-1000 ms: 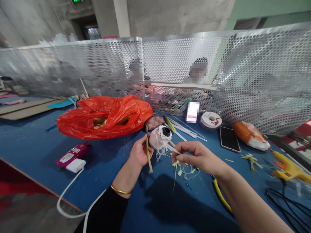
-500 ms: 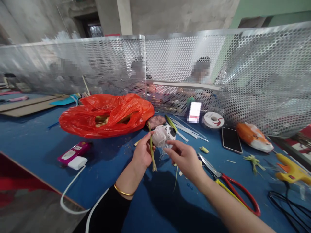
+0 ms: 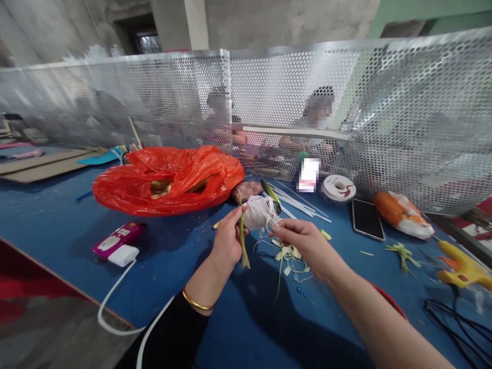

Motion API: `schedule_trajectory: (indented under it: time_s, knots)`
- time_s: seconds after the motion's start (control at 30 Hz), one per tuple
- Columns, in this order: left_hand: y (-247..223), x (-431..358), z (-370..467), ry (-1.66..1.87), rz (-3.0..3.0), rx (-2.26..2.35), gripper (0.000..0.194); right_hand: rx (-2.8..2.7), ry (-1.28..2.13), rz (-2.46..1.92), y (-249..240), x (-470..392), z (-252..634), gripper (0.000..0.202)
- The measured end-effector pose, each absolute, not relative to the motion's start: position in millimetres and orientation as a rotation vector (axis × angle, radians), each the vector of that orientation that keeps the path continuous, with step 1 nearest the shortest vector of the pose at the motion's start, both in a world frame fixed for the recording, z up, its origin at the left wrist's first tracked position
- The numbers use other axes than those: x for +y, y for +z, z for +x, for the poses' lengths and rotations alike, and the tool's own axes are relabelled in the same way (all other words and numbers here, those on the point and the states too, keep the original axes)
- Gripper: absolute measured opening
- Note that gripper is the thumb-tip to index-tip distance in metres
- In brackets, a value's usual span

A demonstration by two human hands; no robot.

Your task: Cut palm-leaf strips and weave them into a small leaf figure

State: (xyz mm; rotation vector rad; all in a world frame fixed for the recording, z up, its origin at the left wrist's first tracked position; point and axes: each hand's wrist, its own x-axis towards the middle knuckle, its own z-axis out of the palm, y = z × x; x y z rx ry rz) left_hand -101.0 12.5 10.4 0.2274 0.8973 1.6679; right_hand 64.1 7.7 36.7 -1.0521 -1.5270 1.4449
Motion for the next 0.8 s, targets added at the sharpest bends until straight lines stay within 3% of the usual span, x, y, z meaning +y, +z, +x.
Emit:
schedule_trajectory:
  time_s: [0.1,0.3,0.4,0.53,0.63,0.7,0.8]
  knots:
    - [14.1,12.6,-105.1,1.652,0.180,0.895,0.012,-1.440,1.341,-1.147,42.7,19.9,81.4,0.024]
    - [16.7,12.1,-109.2,1.548,0.058,0.885,0.014,-0.894,1.643,-1.037,44.7,39.8,99.9,0.024]
    - [16.6,12.9,-109.3,1.509,0.030,0.886,0.013,-1.029,1.262,-1.113,41.6,36.8,94.8,0.025]
    - [15.5,13.8,-107.2,1.497,0.050,0.897,0.016,-1.903,0.502,-1.046,28.6,17.5,72.3,0.020]
    - [13.8,13.2,-104.2,1.465,0.098,0.920,0.016,-2.277,-0.130,-0.922,13.7,9.1,57.2,0.037]
    - [12.6,12.4,-102.5,1.432,0.136,0.942,0.014,-2.332,-0.350,-0.921,6.0,10.7,54.0,0.041]
    - [11.9,11.4,-101.5,1.404,0.177,0.965,0.014,-2.344,-0.348,-0.881,4.9,17.8,59.5,0.016]
